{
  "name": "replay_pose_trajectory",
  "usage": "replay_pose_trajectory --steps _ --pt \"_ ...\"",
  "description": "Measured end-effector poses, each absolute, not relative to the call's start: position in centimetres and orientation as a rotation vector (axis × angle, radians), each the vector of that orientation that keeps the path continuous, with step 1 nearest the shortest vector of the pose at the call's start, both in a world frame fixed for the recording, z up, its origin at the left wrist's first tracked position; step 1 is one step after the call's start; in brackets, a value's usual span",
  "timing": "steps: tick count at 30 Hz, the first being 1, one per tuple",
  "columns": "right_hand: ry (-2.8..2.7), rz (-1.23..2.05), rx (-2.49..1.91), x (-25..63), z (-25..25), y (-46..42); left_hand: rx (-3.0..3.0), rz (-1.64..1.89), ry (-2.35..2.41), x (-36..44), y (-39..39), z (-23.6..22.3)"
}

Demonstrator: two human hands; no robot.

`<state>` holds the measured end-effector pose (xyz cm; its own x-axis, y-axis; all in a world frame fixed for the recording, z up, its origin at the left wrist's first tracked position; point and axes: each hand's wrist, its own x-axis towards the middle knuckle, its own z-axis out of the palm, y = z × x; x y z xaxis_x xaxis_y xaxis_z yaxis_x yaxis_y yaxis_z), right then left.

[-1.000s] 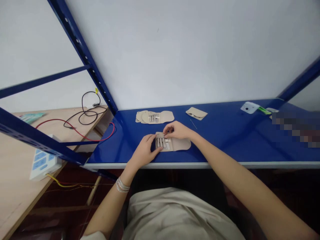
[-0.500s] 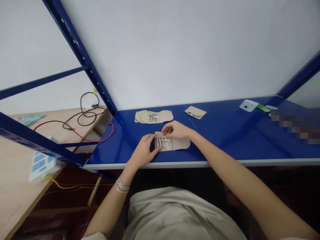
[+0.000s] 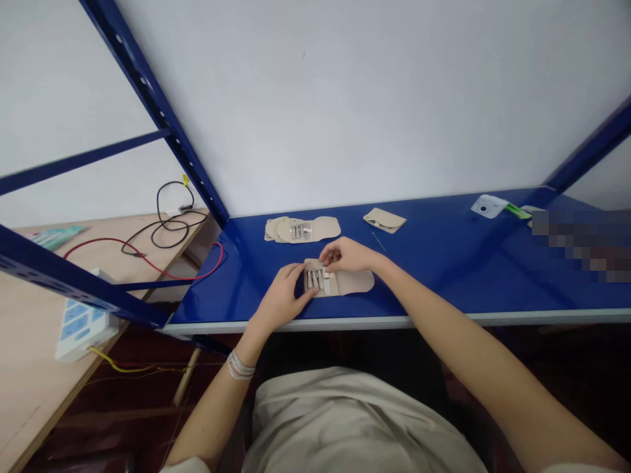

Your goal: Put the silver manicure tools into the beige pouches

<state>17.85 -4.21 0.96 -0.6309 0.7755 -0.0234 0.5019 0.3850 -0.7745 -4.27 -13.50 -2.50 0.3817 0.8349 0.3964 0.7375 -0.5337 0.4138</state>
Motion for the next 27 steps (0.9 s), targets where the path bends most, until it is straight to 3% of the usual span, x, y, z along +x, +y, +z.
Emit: replay_pose_trajectory --steps 10,27 --pt "-2.397 0.971 -1.135 18.0 0.7 -3.8 2.588 1.09 1.273 -2.8 -15.2 -1.2" --pt "-2.388 0.938 -1.135 17.8 0.9 -4.1 2.77 0.807 1.239 -2.2 -15.9 -0.8"
